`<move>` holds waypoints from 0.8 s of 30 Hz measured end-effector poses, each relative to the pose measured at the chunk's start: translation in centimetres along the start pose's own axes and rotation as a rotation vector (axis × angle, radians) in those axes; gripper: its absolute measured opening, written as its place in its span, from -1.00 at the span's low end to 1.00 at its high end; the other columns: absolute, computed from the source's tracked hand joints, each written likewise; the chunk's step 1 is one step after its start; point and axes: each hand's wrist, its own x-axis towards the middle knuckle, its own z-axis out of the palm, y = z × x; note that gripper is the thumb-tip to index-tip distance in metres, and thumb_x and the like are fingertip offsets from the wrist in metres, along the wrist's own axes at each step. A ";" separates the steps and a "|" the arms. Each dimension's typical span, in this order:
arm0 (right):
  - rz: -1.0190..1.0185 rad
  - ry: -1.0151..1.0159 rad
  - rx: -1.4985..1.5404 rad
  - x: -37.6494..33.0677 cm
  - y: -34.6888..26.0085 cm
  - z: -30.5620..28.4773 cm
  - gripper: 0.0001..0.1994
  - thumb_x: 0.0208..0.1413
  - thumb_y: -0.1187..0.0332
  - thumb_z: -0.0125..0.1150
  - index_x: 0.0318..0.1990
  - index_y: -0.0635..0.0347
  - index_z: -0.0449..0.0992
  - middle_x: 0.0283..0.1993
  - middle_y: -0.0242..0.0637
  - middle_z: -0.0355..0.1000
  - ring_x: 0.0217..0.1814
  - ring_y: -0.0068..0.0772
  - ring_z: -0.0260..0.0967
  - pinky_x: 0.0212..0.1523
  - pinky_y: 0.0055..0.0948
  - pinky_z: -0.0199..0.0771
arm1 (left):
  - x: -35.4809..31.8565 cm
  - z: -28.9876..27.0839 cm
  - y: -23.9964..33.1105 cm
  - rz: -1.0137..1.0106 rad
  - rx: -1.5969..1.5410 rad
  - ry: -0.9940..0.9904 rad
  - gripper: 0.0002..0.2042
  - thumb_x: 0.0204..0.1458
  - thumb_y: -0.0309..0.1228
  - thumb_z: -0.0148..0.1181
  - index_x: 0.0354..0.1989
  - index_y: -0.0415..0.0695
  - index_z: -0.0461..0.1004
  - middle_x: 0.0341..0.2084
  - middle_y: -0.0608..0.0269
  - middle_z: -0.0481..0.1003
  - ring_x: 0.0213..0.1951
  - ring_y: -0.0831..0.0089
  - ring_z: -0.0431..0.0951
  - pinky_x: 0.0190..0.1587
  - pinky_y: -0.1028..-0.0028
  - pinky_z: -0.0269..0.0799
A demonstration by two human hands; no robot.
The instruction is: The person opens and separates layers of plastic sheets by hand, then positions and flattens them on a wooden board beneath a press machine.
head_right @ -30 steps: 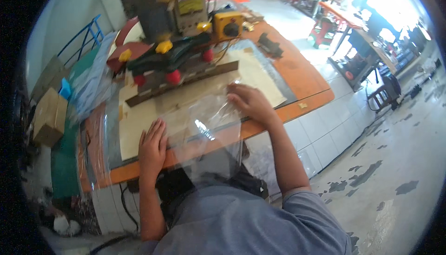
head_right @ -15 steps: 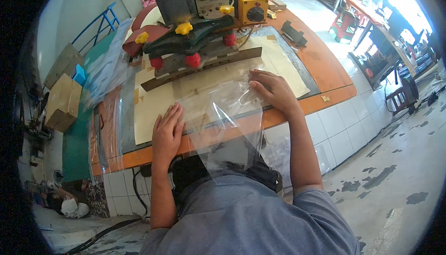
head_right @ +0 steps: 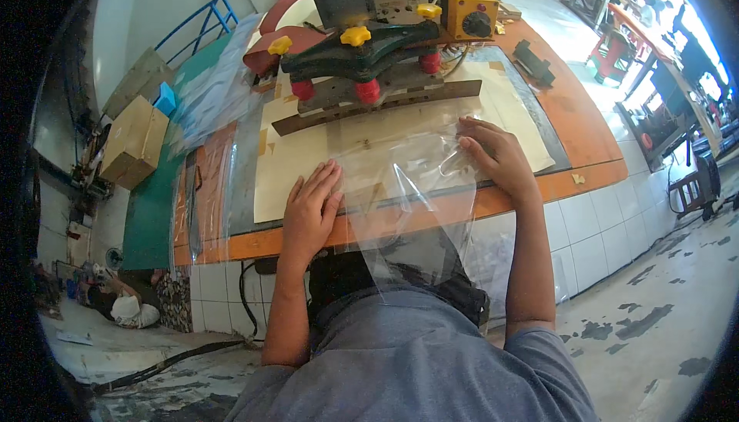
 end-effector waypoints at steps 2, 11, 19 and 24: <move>-0.006 -0.002 0.002 0.1 0.1 0.1 -0.59 0.38 0.10 0.16 0.01 0.32 0.66 0.26 0.02 0.54 0.30 0.09 0.48 0.31 -0.15 0.43 | -0.1 0.0 0.0 -0.014 0.000 -0.006 -0.57 0.34 -0.23 0.12 0.33 -0.07 0.47 0.37 0.22 0.43 0.44 0.26 0.34 0.49 0.08 0.13; 0.017 -0.011 -0.001 0.0 0.1 -0.4 -0.59 0.37 0.08 0.18 0.00 0.32 0.66 0.26 0.01 0.54 0.32 0.07 0.47 0.33 -0.16 0.42 | 0.2 0.1 0.1 -0.004 -0.022 -0.008 -0.58 0.37 -0.27 0.09 0.36 -0.05 0.46 0.38 0.22 0.43 0.44 0.22 0.33 0.49 0.05 0.12; 0.007 -0.004 -0.011 0.0 -0.1 -0.3 -0.56 0.38 0.06 0.18 -0.01 0.33 0.67 0.27 -0.01 0.54 0.33 0.03 0.47 0.33 -0.18 0.42 | 0.1 0.1 -0.2 -0.011 -0.008 -0.011 -0.57 0.36 -0.25 0.09 0.36 -0.03 0.45 0.39 0.26 0.42 0.44 0.26 0.33 0.50 0.07 0.12; 0.015 -0.002 -0.012 0.0 0.0 -0.2 -0.56 0.38 0.05 0.18 -0.01 0.33 0.67 0.27 -0.01 0.54 0.31 0.03 0.48 0.32 -0.18 0.43 | 0.1 0.0 0.0 -0.019 -0.011 -0.015 -0.58 0.37 -0.24 0.08 0.36 -0.03 0.45 0.39 0.27 0.42 0.44 0.26 0.33 0.50 0.07 0.12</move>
